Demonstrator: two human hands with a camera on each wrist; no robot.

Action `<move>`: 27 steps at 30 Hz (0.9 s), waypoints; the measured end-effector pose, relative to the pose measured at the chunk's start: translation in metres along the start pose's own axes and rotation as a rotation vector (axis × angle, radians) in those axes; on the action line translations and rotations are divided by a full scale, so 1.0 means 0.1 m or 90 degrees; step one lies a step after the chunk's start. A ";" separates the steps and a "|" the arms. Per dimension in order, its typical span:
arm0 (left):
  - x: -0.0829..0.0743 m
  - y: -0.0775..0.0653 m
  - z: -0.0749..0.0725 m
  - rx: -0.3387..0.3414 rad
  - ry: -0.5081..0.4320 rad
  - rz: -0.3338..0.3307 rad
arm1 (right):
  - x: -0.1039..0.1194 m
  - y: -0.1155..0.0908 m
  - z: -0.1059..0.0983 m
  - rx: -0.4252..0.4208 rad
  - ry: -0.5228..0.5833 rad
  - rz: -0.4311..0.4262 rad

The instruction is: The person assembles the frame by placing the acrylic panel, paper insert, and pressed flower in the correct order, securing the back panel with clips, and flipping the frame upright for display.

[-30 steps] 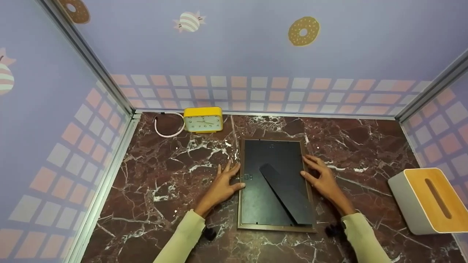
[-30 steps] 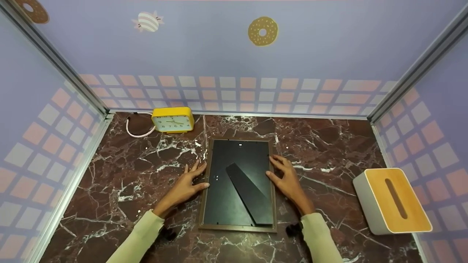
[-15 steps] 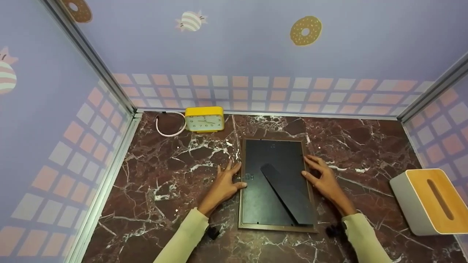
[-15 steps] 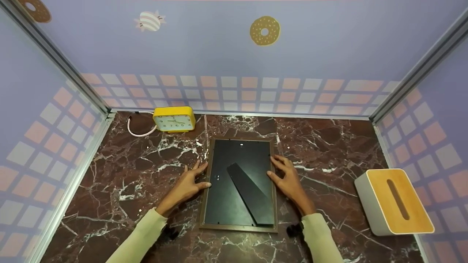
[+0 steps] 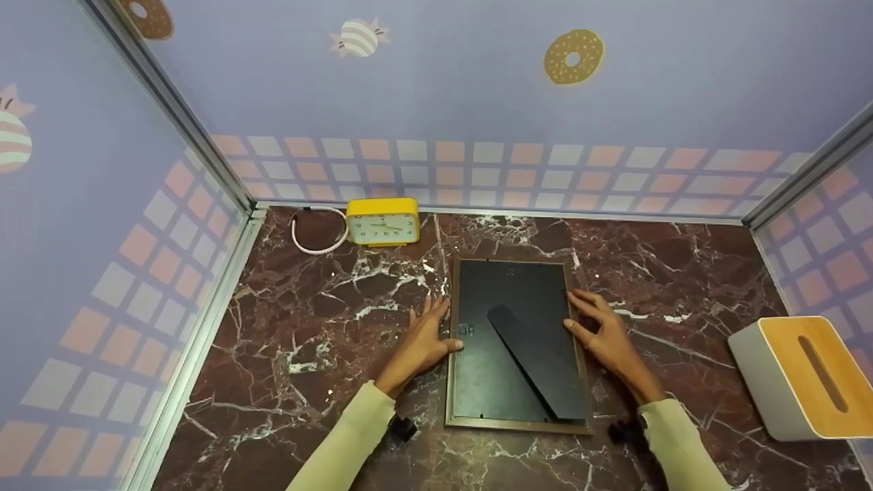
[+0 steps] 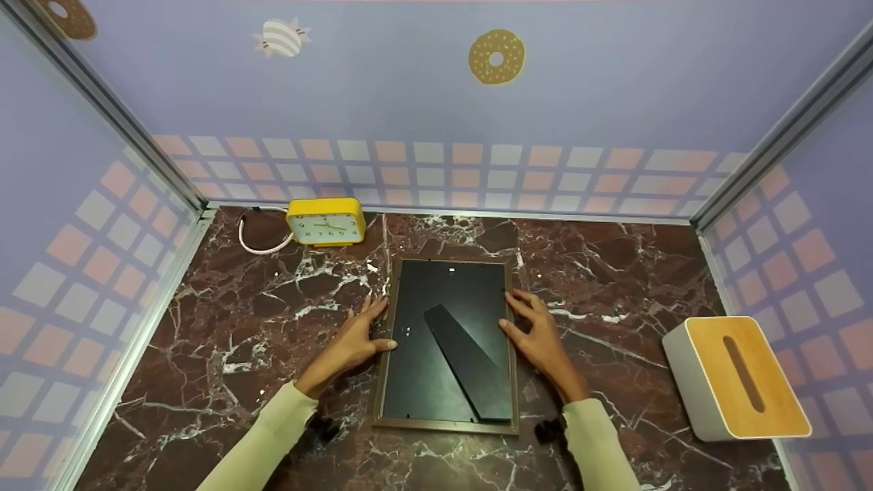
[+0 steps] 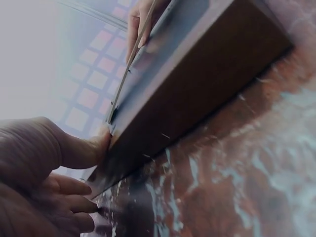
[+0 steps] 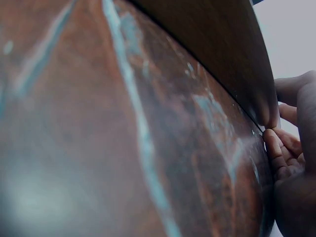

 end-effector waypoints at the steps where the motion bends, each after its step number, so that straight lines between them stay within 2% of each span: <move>1: -0.01 0.00 0.02 0.006 0.000 -0.005 | 0.00 0.00 -0.01 -0.002 0.002 0.000; 6: -0.05 0.00 0.08 0.035 -0.011 0.002 | 0.00 0.00 -0.01 -0.004 -0.005 0.006; 12: 0.06 -0.05 0.09 0.054 -0.047 0.041 | -0.01 0.01 0.00 0.004 -0.015 0.010; 19: 0.19 -0.15 0.09 0.033 -0.057 0.094 | -0.02 0.05 -0.01 0.000 0.003 0.037; 27: 0.22 -0.17 0.13 -0.021 0.009 0.130 | 0.24 0.25 -0.11 -0.046 0.015 0.045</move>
Point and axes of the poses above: each hand's wrist, its own y-axis towards the middle knuckle, its own z-axis out of the palm, x = y × z, the point moved 8 cm from there along y, towards the middle knuckle, and after that the axes turned 8 degrees about -y, right-handed, at the moved point
